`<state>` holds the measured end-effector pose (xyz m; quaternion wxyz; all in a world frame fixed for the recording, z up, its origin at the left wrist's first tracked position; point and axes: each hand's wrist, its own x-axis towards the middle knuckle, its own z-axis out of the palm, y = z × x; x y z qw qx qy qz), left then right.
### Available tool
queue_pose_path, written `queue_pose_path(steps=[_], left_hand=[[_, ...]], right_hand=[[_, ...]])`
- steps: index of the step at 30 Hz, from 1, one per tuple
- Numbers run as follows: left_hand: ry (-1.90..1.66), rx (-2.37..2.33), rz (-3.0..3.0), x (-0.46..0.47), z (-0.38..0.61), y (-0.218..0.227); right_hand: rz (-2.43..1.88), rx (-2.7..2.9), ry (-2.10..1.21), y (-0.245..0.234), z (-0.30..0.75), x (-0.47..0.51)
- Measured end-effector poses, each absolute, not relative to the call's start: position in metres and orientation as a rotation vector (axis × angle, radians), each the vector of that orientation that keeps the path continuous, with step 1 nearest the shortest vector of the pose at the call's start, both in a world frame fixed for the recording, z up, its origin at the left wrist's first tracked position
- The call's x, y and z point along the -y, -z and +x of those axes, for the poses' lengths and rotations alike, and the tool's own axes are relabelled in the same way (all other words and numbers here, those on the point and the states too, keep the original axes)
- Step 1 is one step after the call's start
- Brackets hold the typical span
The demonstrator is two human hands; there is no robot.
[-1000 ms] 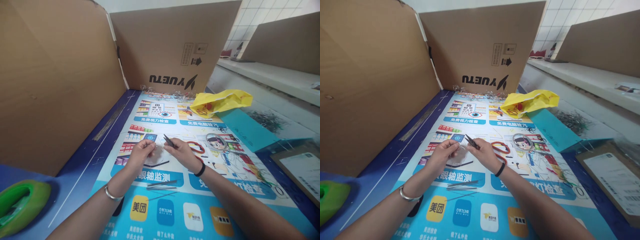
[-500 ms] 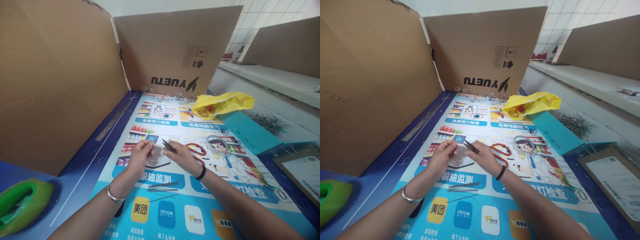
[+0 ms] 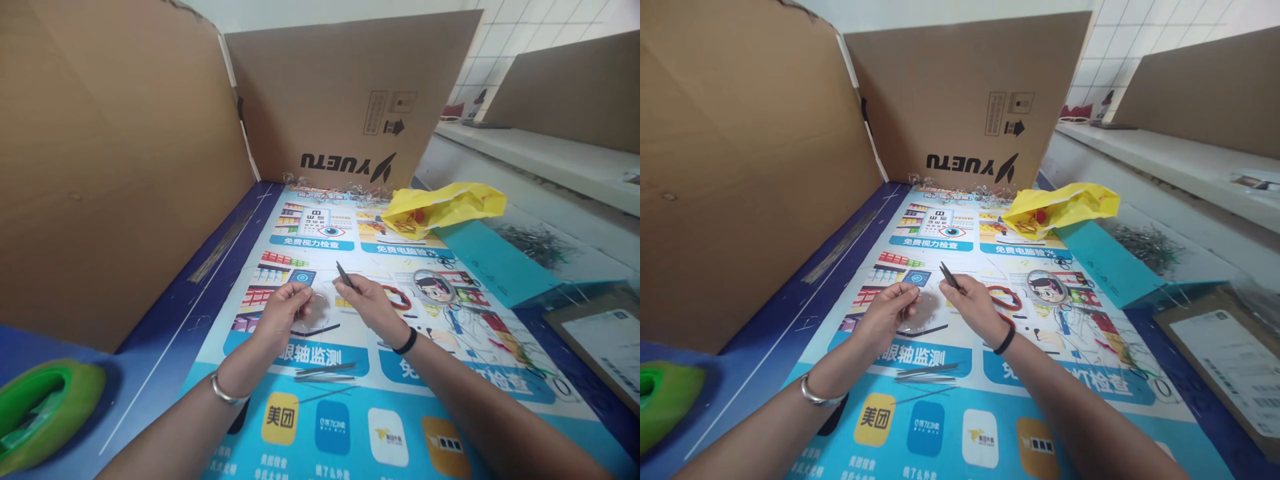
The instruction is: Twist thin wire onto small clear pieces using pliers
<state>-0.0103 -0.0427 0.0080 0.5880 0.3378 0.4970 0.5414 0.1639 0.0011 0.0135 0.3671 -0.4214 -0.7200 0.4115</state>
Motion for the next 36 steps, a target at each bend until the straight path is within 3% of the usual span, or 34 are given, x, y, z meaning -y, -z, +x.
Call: queue_pose_path(steps=[7,15,30,36], left_hand=[[-0.968,-1.136,0.989,0.039,-0.026,-0.015],[-0.825,-1.093,1.114,0.035,-0.034,-0.020],[-1.076,-1.183,0.903,0.034,-0.025,-0.004],[-1.169,-1.312,0.938,0.038,-0.019,-0.004]], right_hand=[[-1.063,2.256,-1.175,-0.030,0.183,-0.013],[-1.178,2.518,-1.027,-0.040,0.188,-0.011],[-1.294,2.538,-0.837,-0.027,0.179,-0.008],[-1.285,2.484,-0.921,-0.026,0.178,-0.008]])
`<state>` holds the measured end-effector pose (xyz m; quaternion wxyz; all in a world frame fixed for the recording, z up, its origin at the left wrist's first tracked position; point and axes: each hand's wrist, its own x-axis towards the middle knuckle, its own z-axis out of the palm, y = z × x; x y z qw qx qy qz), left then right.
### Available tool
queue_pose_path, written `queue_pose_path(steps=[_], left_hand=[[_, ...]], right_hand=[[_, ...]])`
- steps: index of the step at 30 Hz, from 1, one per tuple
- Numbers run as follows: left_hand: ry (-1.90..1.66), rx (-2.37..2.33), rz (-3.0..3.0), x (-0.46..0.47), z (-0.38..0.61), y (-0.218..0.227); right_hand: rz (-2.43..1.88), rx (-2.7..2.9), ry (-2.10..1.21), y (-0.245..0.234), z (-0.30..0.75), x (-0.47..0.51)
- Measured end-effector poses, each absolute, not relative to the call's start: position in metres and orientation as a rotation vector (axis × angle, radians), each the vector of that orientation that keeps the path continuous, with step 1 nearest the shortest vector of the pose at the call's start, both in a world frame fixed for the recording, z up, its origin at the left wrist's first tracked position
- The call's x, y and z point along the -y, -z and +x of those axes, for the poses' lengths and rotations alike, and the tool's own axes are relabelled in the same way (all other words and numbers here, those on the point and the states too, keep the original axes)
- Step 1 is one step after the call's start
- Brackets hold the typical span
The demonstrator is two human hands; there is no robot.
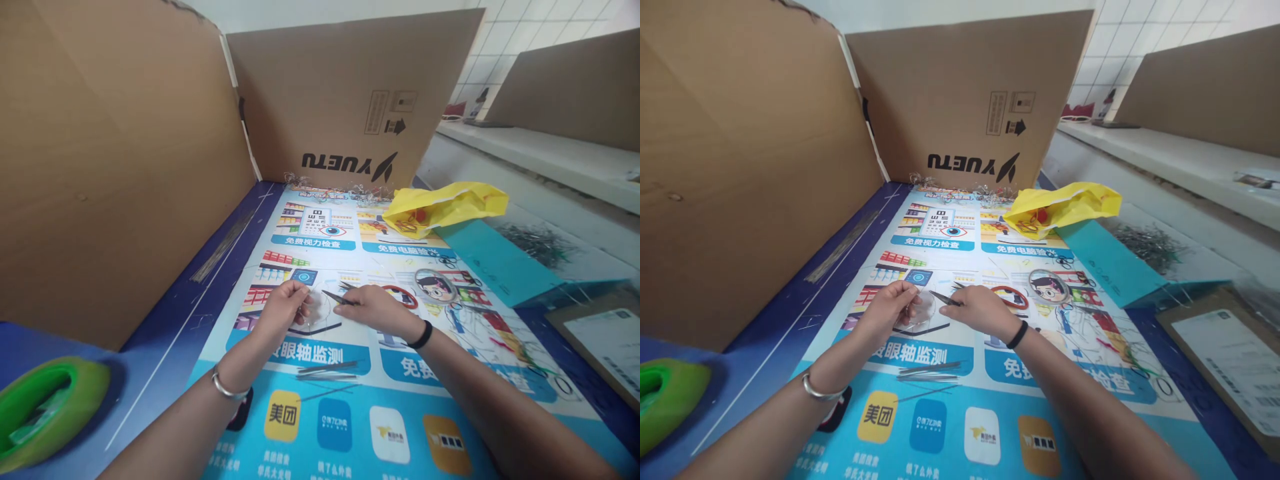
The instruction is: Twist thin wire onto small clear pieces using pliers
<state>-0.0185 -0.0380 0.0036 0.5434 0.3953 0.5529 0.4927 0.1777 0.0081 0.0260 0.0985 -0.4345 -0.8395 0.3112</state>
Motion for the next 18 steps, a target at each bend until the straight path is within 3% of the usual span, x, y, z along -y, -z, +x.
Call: queue_pose_path(steps=[18], left_hand=[[-0.829,-1.302,1.138,0.037,-0.028,-0.021]], right_hand=[[-1.310,2.486,-1.031,-0.030,0.178,-0.008]])
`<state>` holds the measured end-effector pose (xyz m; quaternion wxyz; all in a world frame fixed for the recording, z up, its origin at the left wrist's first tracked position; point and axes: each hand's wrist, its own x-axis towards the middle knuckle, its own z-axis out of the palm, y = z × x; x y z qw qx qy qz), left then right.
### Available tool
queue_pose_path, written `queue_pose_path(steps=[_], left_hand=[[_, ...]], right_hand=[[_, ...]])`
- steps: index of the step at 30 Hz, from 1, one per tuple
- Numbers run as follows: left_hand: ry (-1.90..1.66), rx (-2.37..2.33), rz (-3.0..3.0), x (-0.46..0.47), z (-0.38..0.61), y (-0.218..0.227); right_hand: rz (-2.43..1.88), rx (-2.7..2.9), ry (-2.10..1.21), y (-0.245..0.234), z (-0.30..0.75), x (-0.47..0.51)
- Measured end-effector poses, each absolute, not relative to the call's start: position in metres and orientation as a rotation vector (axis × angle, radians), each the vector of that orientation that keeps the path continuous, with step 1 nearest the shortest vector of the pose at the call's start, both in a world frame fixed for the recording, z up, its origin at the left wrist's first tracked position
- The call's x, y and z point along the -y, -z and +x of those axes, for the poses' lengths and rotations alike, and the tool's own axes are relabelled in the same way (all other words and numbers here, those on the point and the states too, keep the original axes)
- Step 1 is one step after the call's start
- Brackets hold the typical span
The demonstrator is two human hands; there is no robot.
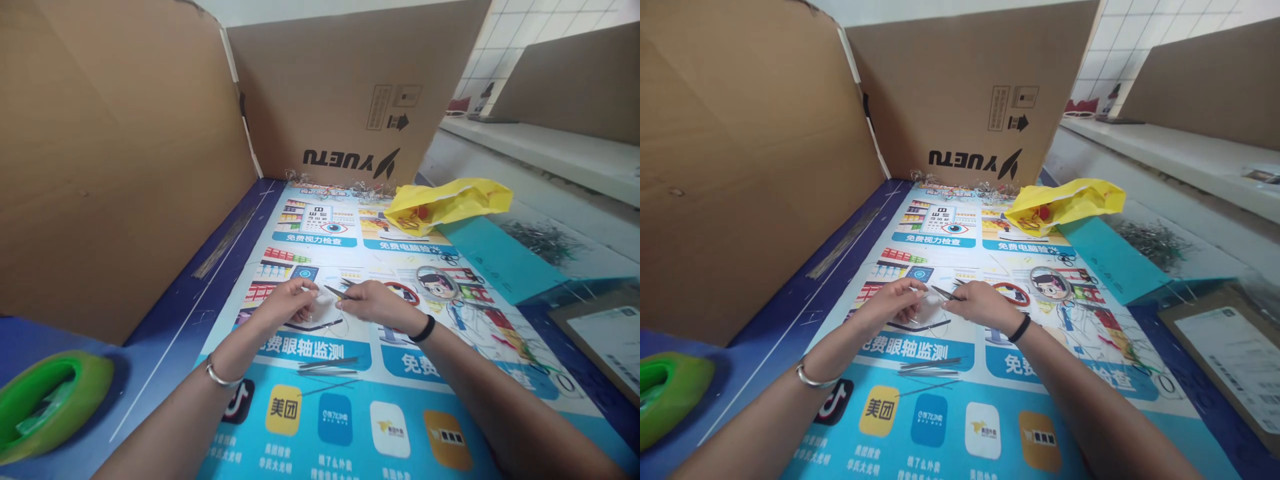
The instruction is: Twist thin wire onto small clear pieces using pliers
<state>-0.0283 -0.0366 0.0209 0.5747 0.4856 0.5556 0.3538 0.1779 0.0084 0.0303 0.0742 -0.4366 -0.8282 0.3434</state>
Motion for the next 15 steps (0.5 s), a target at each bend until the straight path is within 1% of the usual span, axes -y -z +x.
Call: queue_pose_path(steps=[6,15], left_hand=[[-0.745,-1.316,1.231,0.0375,-0.0285,-0.0192],[-0.745,-1.287,1.289,0.0357,-0.0297,-0.0171]], right_hand=[[-1.300,2.497,-1.082,-0.0314,0.1767,-0.0046],[-1.302,2.586,-1.032,-0.0276,0.1758,-0.0065]])
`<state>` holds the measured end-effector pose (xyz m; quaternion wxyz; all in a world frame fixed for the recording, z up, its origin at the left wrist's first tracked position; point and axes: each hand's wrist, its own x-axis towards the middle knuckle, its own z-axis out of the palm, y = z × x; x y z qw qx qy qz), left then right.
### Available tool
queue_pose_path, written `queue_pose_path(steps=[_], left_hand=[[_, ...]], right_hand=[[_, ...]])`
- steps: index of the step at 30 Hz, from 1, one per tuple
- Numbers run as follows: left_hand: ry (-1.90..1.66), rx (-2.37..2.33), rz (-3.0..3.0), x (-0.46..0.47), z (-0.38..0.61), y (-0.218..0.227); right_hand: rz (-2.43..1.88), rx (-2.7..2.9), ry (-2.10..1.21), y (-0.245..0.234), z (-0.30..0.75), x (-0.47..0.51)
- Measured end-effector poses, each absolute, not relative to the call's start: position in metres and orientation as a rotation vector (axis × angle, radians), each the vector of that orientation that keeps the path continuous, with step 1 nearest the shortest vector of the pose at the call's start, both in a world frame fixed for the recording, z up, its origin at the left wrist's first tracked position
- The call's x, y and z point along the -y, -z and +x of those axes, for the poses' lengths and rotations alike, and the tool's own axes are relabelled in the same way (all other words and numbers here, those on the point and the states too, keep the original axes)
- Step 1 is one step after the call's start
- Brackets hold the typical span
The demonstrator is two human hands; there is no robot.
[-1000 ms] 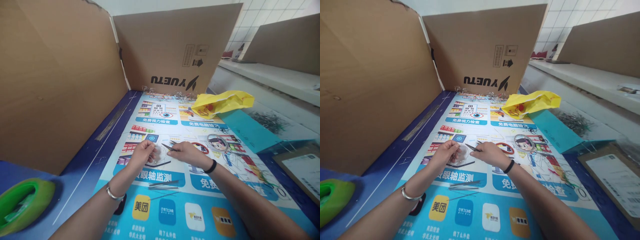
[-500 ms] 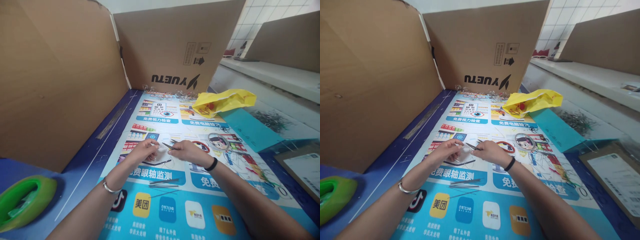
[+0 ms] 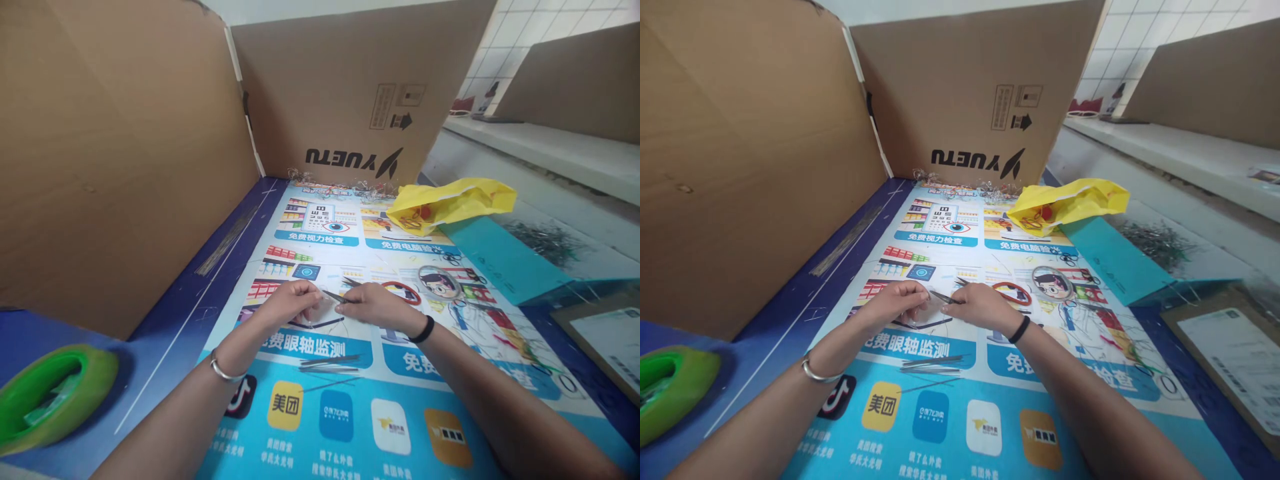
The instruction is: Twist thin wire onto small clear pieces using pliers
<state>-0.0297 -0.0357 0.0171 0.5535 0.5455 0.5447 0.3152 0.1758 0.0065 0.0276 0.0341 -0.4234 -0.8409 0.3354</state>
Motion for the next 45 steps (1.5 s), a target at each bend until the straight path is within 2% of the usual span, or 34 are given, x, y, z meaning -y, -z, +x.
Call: queue_pose_path(steps=[45], left_hand=[[-0.582,-1.282,1.325,0.0371,-0.0313,-0.0209]], right_hand=[[-1.338,2.587,-0.902,-0.0230,0.1724,-0.0023]])
